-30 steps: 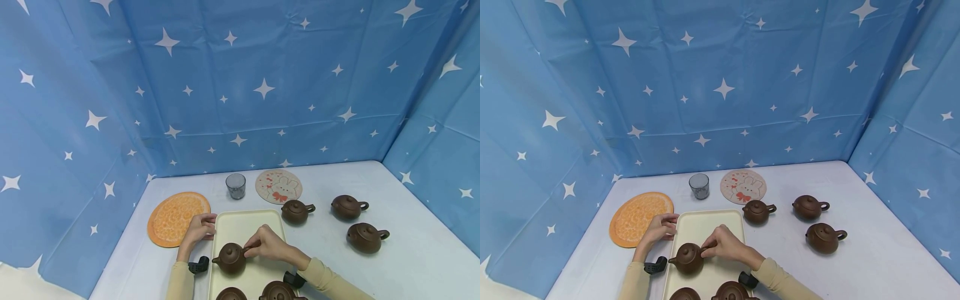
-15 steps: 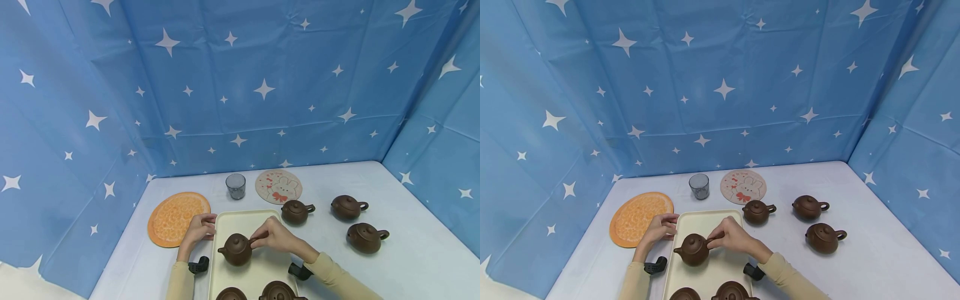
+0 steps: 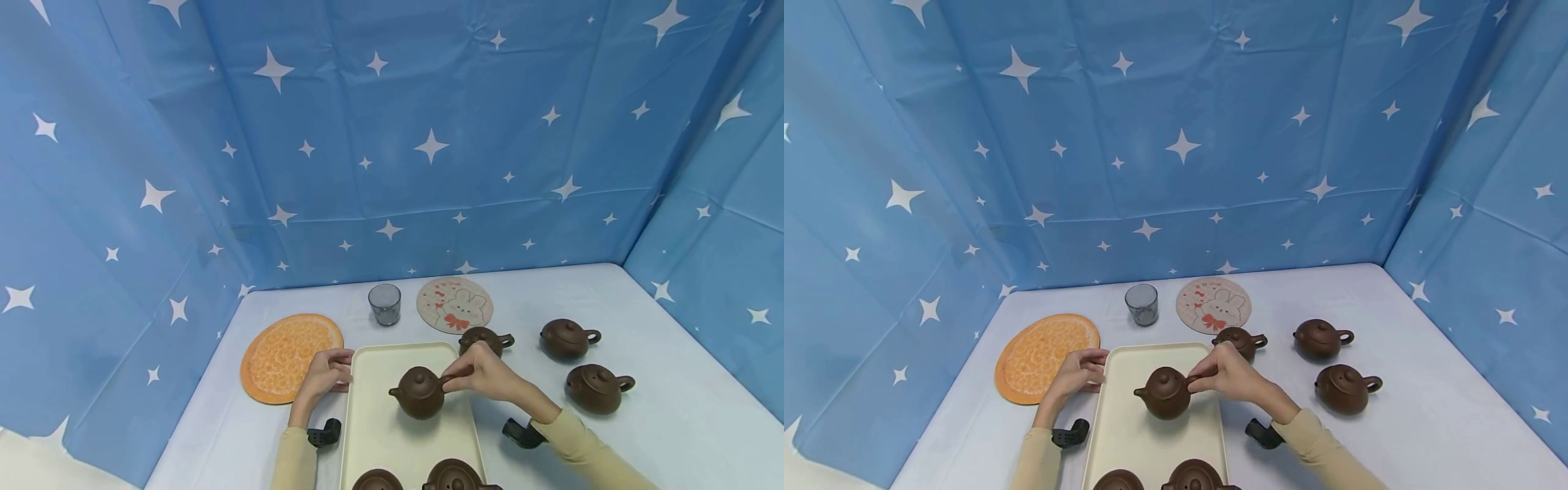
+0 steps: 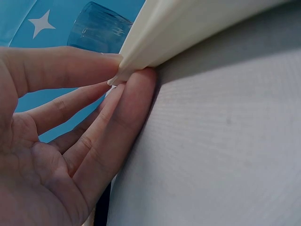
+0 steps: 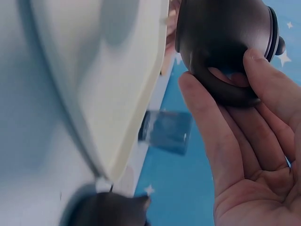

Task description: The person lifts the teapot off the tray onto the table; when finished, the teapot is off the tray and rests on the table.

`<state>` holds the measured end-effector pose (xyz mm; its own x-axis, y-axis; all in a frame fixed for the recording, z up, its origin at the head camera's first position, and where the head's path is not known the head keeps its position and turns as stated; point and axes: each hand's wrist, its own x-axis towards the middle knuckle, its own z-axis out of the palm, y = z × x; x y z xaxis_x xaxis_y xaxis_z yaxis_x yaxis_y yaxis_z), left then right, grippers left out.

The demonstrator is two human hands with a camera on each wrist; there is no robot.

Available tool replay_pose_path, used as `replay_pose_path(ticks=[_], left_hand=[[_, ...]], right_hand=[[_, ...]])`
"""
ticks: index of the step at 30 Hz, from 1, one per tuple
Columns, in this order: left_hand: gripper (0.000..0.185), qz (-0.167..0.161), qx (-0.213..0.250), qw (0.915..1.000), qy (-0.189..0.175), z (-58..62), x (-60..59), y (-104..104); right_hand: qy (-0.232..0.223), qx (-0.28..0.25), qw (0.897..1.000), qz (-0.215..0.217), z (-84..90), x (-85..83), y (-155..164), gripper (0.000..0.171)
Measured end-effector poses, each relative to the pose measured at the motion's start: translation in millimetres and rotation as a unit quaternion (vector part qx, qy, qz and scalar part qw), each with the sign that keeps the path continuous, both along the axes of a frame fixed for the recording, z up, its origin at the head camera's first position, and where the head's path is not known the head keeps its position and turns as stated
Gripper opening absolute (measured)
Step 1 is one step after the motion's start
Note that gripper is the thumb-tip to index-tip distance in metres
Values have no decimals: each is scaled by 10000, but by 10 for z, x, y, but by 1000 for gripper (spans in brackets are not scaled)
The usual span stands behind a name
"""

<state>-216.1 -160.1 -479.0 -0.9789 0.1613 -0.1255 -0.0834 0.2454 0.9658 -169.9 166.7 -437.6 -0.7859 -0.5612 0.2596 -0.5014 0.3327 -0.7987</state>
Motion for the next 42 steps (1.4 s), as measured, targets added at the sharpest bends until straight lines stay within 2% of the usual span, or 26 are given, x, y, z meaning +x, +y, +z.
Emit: replay_pose_path(ticks=[4, 8, 15, 19, 23, 27, 37, 42], left_hand=[[52, -25, 27, 10000, -54, 162, 89, 19], [53, 10, 33, 10000, -12, 205, 130, 23], [52, -32, 69, 9999, -75, 203, 114, 18], [52, -44, 72, 9999, -78, 211, 119, 18], [52, -71, 98, 9999, -82, 207, 117, 13], [53, -82, 106, 9999, -76, 195, 112, 8], [52, -72, 42, 10000, 4, 207, 128, 13], [52, -19, -16, 10000, 32, 78, 64, 4]], right_hand=[[50, 14, 9999, -86, 27, 21, 171, 13], [117, 15, 9998, -149, 38, 47, 355, 13], [417, -91, 9990, -165, -20, 62, 696, 14], [481, 9, 9981, -397, -42, 75, 870, 13], [392, 201, 9965, -715, -76, 98, 1001, 12], [269, 351, 9956, -828, -115, 112, 1094, 13], [-177, 291, 9973, -653, -186, 129, 1171, 13], [-230, 322, 9971, -644, -218, 129, 1176, 13]])
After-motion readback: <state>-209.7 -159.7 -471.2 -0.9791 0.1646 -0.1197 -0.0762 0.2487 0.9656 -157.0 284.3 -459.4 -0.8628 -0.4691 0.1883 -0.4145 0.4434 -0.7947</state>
